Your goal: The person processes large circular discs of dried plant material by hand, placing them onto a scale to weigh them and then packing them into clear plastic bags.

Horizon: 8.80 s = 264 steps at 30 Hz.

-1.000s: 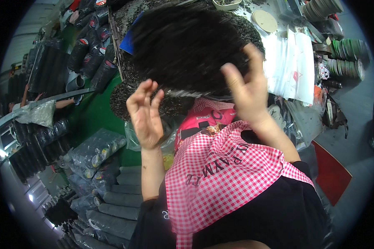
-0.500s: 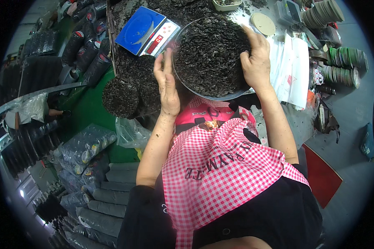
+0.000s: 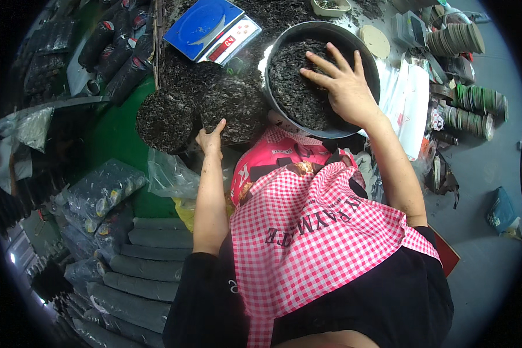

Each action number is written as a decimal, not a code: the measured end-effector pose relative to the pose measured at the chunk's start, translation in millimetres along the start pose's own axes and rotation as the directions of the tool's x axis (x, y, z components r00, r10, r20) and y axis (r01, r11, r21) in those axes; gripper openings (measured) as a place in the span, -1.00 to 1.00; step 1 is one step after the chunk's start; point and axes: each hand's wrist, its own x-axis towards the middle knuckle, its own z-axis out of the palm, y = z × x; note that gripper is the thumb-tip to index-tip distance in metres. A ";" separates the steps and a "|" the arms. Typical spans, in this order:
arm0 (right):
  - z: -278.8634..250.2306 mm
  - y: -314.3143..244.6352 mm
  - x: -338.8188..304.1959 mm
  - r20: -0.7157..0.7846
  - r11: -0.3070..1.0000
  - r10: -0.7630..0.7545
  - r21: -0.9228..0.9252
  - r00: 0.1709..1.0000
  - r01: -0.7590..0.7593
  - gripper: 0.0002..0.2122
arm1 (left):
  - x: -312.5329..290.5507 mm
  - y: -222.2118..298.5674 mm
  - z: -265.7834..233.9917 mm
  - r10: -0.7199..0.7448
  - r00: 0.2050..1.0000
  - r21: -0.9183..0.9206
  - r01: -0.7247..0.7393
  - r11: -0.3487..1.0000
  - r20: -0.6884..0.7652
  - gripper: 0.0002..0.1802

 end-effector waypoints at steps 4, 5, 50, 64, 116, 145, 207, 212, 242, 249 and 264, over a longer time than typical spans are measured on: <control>-16.2 -4.7 -10.5 -0.317 0.975 0.087 0.220 0.944 -0.016 -0.50 | -18.0 20.0 -7.5 -0.010 0.999 -0.081 0.014 0.997 0.039 -0.10; -21.2 -8.5 -15.2 -0.387 0.962 0.117 0.272 0.914 -0.008 -0.51 | -22.1 17.7 -8.6 0.017 0.999 -0.202 -0.007 0.979 0.047 -0.14; -55.0 -144.1 12.8 -0.342 0.672 -0.128 0.661 0.931 0.335 -0.22 | -165.7 92.4 -126.1 0.784 0.568 -0.615 -0.532 0.582 0.251 0.09; -55.5 -59.4 -40.6 -0.311 0.624 0.583 0.763 0.750 -0.168 -0.29 | -168.3 92.4 -138.8 0.639 0.743 -0.921 -0.077 0.381 0.202 -0.22; -68.0 -79.1 -45.8 -0.277 0.571 0.566 0.811 0.777 -0.126 -0.24 | -182.6 98.7 -123.6 0.626 0.740 -0.878 -0.104 0.468 0.246 -0.14; -51.3 -61.7 -41.1 -0.091 0.335 0.731 0.912 0.677 -0.239 -0.23 | -192.5 123.2 -131.2 0.631 0.765 -0.960 -0.062 0.272 0.130 -0.37; -11.0 10.1 -11.3 -0.344 0.819 0.433 0.535 0.833 -0.205 -0.55 | -173.8 242.6 8.8 0.687 0.076 0.239 -0.960 -0.145 0.722 0.19; -6.3 9.6 -0.6 -0.156 0.948 0.316 0.090 0.936 -0.305 -0.67 | -173.4 243.7 20.4 0.557 0.060 0.260 -0.922 -0.287 0.828 0.08; -29.0 10.7 -20.5 -0.183 0.912 0.359 0.277 0.915 -0.303 -0.82 | -159.3 214.4 26.0 0.925 0.190 0.497 -0.868 0.001 0.330 -0.78; -23.2 42.6 -35.4 0.051 0.900 0.428 -0.114 0.903 -0.420 -0.59 | -148.4 228.5 9.5 0.713 0.484 0.621 -0.779 0.086 0.508 -0.61; -30.6 49.2 -39.8 -0.034 0.904 0.381 0.223 0.924 -0.365 -0.70 | -158.9 222.9 -0.1 0.780 0.516 0.481 -0.816 0.322 0.354 -0.55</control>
